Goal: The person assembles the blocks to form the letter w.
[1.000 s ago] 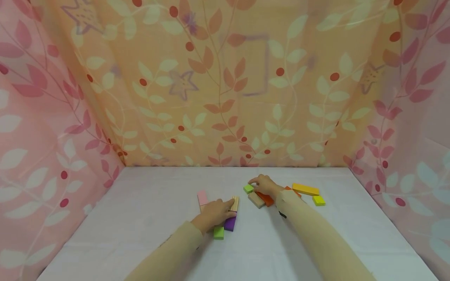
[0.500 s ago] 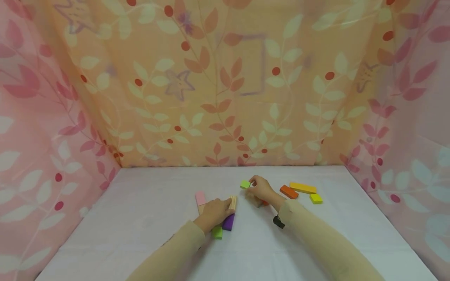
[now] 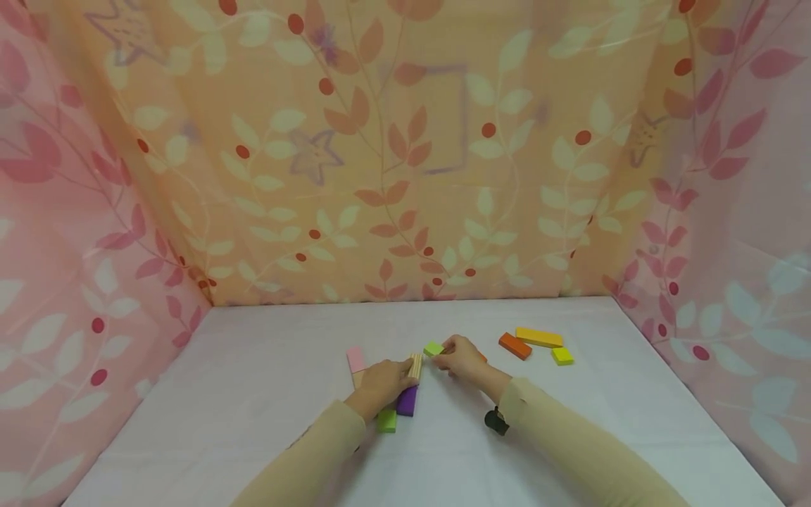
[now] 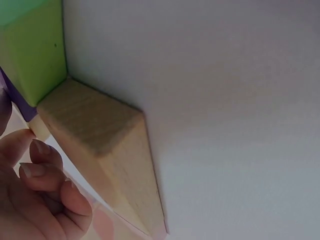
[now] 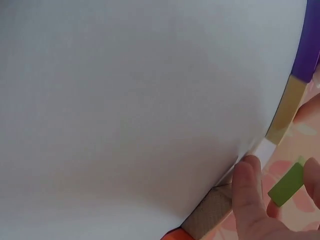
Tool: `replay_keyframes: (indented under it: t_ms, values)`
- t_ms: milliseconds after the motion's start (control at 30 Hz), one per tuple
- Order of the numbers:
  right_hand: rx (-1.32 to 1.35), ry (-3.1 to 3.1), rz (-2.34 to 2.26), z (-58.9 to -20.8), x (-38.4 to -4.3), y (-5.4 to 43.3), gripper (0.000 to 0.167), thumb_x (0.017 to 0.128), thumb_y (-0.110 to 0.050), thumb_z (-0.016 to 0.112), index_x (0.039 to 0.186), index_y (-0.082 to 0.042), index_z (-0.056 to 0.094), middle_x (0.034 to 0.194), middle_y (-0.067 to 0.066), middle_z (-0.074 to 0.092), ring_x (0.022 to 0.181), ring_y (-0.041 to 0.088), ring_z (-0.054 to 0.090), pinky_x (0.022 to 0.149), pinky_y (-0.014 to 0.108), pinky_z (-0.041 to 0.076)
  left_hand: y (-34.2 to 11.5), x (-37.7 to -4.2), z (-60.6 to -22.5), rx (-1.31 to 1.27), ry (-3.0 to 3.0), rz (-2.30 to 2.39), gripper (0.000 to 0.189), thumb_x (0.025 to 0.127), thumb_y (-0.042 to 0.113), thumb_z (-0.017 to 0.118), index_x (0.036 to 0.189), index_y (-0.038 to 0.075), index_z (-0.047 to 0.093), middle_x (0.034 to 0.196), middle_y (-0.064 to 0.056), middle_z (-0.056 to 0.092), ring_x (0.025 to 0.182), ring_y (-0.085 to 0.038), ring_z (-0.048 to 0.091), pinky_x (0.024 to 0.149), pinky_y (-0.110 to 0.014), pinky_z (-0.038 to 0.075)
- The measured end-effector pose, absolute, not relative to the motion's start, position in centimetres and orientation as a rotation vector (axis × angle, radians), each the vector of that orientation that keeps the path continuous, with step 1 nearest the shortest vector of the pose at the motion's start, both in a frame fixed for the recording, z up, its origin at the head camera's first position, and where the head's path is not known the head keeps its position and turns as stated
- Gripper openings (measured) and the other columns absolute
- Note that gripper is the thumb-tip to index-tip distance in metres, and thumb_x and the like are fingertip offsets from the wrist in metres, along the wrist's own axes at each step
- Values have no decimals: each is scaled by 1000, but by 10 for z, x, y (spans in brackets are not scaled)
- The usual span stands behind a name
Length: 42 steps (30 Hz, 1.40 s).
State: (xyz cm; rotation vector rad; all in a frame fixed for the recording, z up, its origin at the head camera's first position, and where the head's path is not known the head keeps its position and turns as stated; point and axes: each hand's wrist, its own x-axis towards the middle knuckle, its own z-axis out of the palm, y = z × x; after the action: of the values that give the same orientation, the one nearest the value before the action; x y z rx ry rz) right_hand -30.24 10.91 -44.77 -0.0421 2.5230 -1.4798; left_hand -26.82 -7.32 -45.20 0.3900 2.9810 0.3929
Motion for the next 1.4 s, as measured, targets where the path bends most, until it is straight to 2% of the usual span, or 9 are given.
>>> replay_keyframes:
  t_ms: [133,233,467,600,800,900,1133,1333,1400]
  values:
    - [-51,2618,-1399,-449,-307,115,30,87,-11,73,106,4,55,94,12,63,75,19,60,63,27,50,-73,-268,-451,383,2983,355,54,93,43,61,139,14,56,121,-16,66,108,-31,63,81,-42,51]
    - [-47,2673,-1348,-449,-311,120,29,87,-11,74,104,3,56,96,12,62,77,20,59,68,29,50,-71,-268,-450,370,2987,372,54,94,43,61,137,11,57,115,-16,67,96,-28,64,77,-42,51]
    - [-161,2759,-1236,-453,-316,118,31,83,-13,77,103,2,60,89,10,60,77,20,54,66,30,47,-63,-272,-449,266,3046,354,44,90,46,65,105,5,64,76,-7,59,66,-21,51,66,-39,47]
    - [-223,2799,-1150,-458,-320,113,30,81,-9,78,104,2,63,90,9,61,78,20,54,70,32,48,-59,-274,-451,221,3056,352,39,89,42,69,101,5,66,77,-8,60,67,-20,52,67,-40,48]
    - [-232,2845,-1020,-457,-323,106,26,81,-6,76,103,1,64,98,9,64,85,21,54,85,40,48,-56,-272,-452,168,3035,387,46,91,39,67,118,2,65,90,-12,66,71,-22,55,72,-42,50]
    - [-192,2818,-1036,-458,-324,104,26,83,-5,74,105,1,63,94,8,63,75,20,55,74,36,50,-56,-270,-453,149,3043,387,48,90,41,67,117,1,65,85,-11,65,70,-22,54,73,-42,49]
    - [-174,2815,-1016,-462,-329,102,31,86,-8,73,114,0,63,95,9,63,55,12,48,51,23,42,-60,-262,-450,139,3032,276,46,83,50,72,90,5,65,66,-3,50,61,-17,48,59,-32,41]
    - [-115,2758,-1044,-461,-331,101,34,87,-9,72,119,-1,63,100,12,62,44,10,44,43,21,39,-62,-259,-451,178,3018,295,52,85,50,71,109,4,65,71,-4,52,65,-18,48,59,-32,40]
    - [-122,2754,-1041,-460,-331,102,35,87,-9,71,120,0,63,102,12,62,45,10,45,44,21,39,-62,-261,-452,185,3033,330,50,86,49,70,105,3,66,70,-4,52,63,-18,48,58,-32,40]
